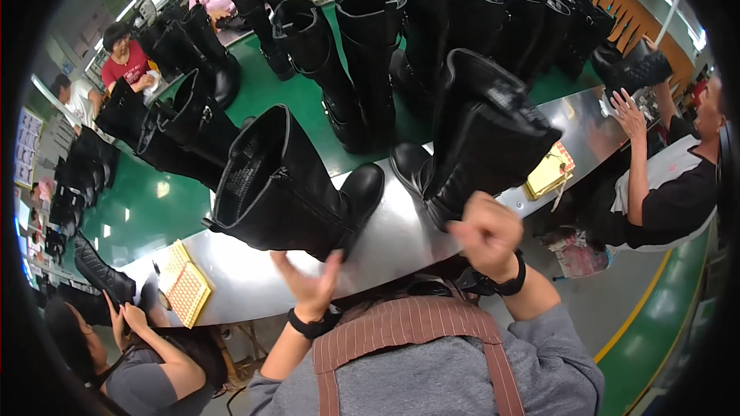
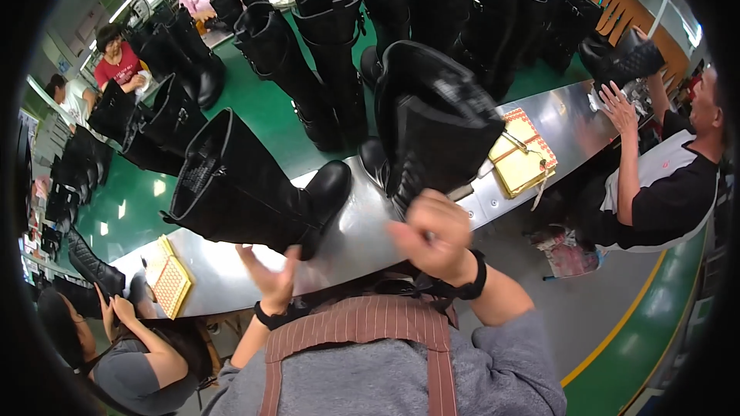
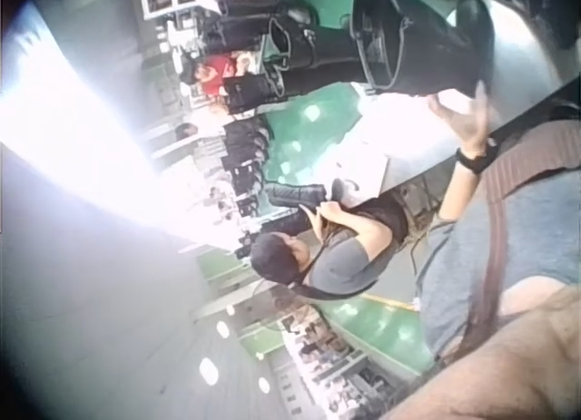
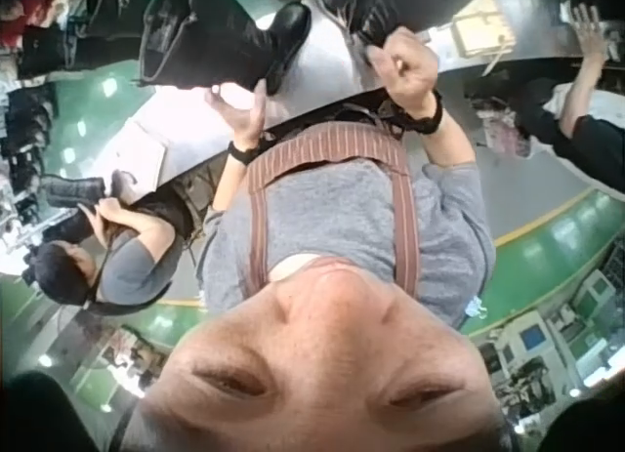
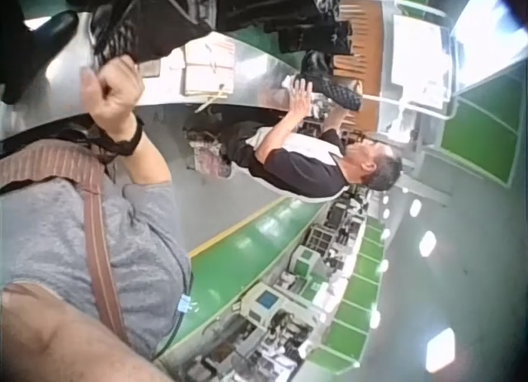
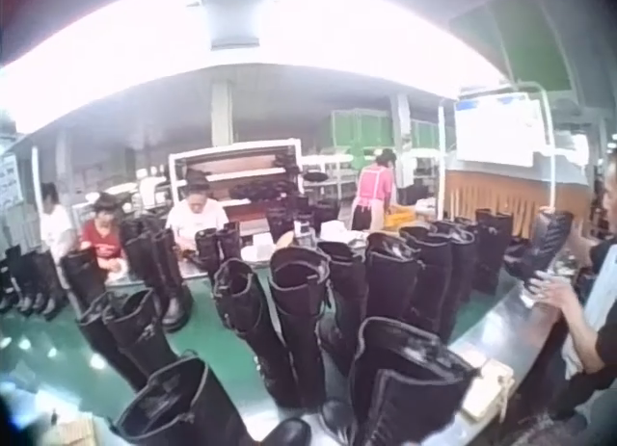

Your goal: The recorder is inspecting and cleaning black quilted boots on a production line.

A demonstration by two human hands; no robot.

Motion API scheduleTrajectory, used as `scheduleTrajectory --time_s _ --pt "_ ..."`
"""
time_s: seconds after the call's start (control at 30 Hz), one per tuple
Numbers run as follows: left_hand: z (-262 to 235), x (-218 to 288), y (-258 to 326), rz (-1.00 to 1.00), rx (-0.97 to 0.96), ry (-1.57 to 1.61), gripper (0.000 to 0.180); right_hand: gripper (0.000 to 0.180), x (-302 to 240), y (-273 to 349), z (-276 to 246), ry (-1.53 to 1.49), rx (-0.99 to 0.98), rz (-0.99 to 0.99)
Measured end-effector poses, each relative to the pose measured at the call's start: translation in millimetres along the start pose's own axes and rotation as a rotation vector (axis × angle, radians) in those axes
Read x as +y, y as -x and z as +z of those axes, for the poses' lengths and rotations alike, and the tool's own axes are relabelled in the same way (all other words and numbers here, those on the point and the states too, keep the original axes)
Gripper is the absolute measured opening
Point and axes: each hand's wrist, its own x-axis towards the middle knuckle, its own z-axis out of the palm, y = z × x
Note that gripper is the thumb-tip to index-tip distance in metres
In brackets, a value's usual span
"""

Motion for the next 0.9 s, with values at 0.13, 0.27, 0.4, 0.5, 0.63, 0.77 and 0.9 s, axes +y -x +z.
scheduleTrajectory --time_s 0.13,0.27,0.4,0.5,0.63,0.77,0.9 --pt "-0.5 23.0 -21.0 0.548 0.316 0.307 0.045 0.044 28.8 57.3 -21.6 0.264 0.292 0.047" --pt "56.5 60.5 -28.0 0.132 -0.541 0.36 0.034 0.083 51.6 67.5 -8.2 0.561 0.139 0.296" --pt "144.4 68.3 -24.3 -0.192 -0.666 0.466 0.05 0.097 78.3 57.1 -22.0 -0.045 0.429 0.486" --pt "173.5 63.8 -16.9 -0.343 -0.671 0.437 0.056 0.095 95.2 58.8 -38.0 -0.328 0.333 0.53" --pt "181.6 60.9 -8.1 -0.497 -0.655 0.536 0.053 0.067 109.4 65.2 -44.8 -0.02 0.048 0.682" --pt "185.2 59.3 4.0 -0.605 -0.581 0.602 0.044 0.067 107.3 70.7 -36.9 -0.205 -0.023 0.753" --pt "183.7 45.8 3.0 -0.78 -0.694 0.722 0.03 0.063 102.2 72.8 -32.3 -0.157 -0.028 0.746"
